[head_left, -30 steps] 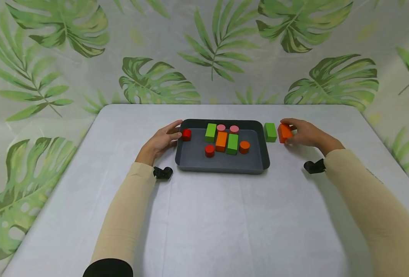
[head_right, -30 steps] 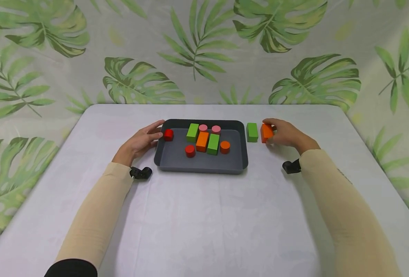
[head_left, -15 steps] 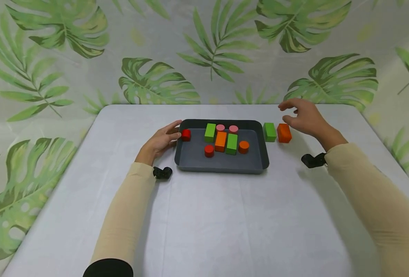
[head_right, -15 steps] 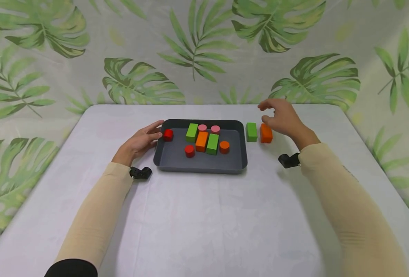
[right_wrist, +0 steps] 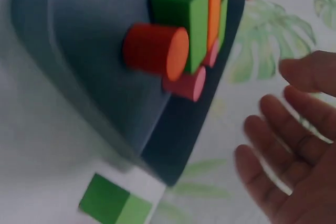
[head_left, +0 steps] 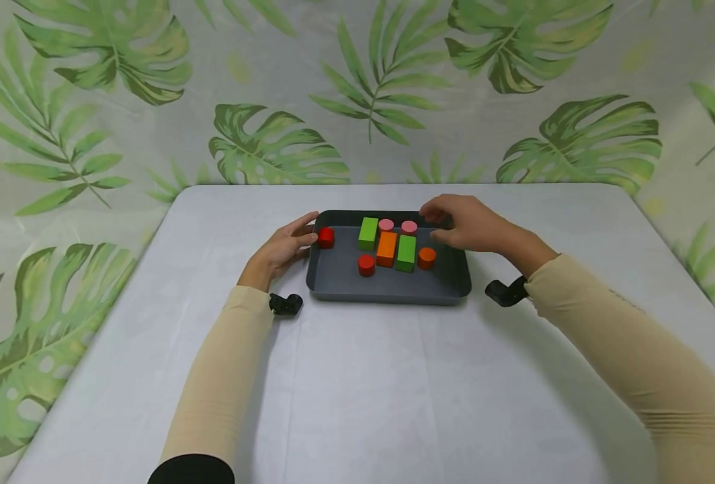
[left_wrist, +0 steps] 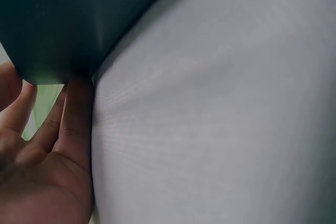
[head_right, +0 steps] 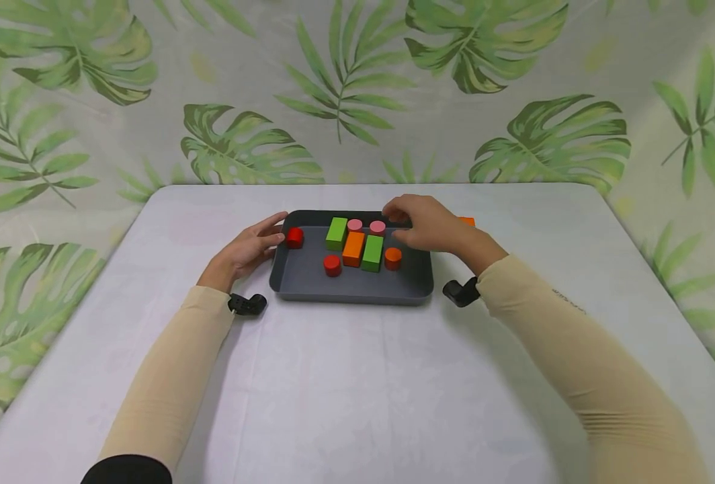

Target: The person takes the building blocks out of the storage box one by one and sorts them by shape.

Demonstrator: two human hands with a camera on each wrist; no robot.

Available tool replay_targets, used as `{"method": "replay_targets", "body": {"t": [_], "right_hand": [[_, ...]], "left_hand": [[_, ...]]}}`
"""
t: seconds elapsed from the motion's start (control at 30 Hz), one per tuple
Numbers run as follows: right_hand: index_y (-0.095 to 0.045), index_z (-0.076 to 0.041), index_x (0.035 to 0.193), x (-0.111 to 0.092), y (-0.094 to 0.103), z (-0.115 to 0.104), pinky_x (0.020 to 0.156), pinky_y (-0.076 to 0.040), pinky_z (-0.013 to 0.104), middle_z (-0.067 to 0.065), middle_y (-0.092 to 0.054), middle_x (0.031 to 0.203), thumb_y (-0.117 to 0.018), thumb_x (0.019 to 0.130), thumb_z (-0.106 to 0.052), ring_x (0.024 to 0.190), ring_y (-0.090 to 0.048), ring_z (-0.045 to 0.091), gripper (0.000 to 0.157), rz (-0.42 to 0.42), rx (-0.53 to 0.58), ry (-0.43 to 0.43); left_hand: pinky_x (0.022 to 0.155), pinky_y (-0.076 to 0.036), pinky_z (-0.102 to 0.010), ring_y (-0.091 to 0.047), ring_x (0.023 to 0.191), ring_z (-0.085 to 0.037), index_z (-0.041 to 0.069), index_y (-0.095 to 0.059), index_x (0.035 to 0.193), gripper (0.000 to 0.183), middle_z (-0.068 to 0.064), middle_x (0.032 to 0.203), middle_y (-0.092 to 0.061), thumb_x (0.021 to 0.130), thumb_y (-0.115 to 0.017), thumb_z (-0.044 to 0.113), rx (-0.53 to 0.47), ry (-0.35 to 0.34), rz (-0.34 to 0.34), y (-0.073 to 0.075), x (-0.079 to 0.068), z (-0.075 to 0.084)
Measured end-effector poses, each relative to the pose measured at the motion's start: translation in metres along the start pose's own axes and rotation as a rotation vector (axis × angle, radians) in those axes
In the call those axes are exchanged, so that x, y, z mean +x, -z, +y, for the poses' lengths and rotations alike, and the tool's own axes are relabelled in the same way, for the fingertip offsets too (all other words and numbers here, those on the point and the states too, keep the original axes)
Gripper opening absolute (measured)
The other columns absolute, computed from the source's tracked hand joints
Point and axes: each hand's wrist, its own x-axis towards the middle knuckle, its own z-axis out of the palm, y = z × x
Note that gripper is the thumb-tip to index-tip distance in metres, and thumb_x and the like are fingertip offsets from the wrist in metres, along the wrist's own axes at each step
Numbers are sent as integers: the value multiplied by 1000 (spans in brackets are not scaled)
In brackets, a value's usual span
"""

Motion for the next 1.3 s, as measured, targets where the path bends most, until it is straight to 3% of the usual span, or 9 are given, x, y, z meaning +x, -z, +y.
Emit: {"method": "replay_targets", "body": {"t": [0.27,0.6,0.77,0.97,1.3], "right_hand": [[-53,1,139,15,-23,-13,106,-47,53,19,-58,131,-74,87,-19,121,-56,36,60,-118,-100,-34],[-54,-1,138,27,-34,-18,100,-50,48,22,-52,128,-78,84,-24,110,-53,33,63,-160,-174,-79],[-53,-1,139,30,-42,-20,104,-49,48,24,-48,135,-78,85,-26,112,-54,33,65,-193,-205,-130],[-49,0,140,36,-49,-22,111,-45,50,24,-44,144,-79,84,-20,121,-52,35,66,-206,-186,-140],[-47,3,143,37,-53,-16,109,-46,49,24,-47,142,-79,83,-18,119,-51,34,71,-212,-155,-148]], "left_hand": [[125,-26,-45,-34,148,-29,28,-31,157,62,-8,165,-25,102,-52,10,6,-1,-1,1,0,1],[125,-26,-45,-33,149,-28,29,-31,157,62,-7,165,-27,102,-53,10,20,-4,7,-1,3,3],[125,-26,-45,-32,150,-26,30,-32,156,62,-7,164,-28,102,-53,10,24,0,9,-2,3,2],[125,-26,-45,-33,149,-28,29,-32,157,62,-8,165,-26,102,-52,8,4,2,7,2,0,1],[125,-27,-45,-34,149,-28,29,-32,156,61,-8,165,-27,102,-52,10,24,10,6,1,-1,1]]}}
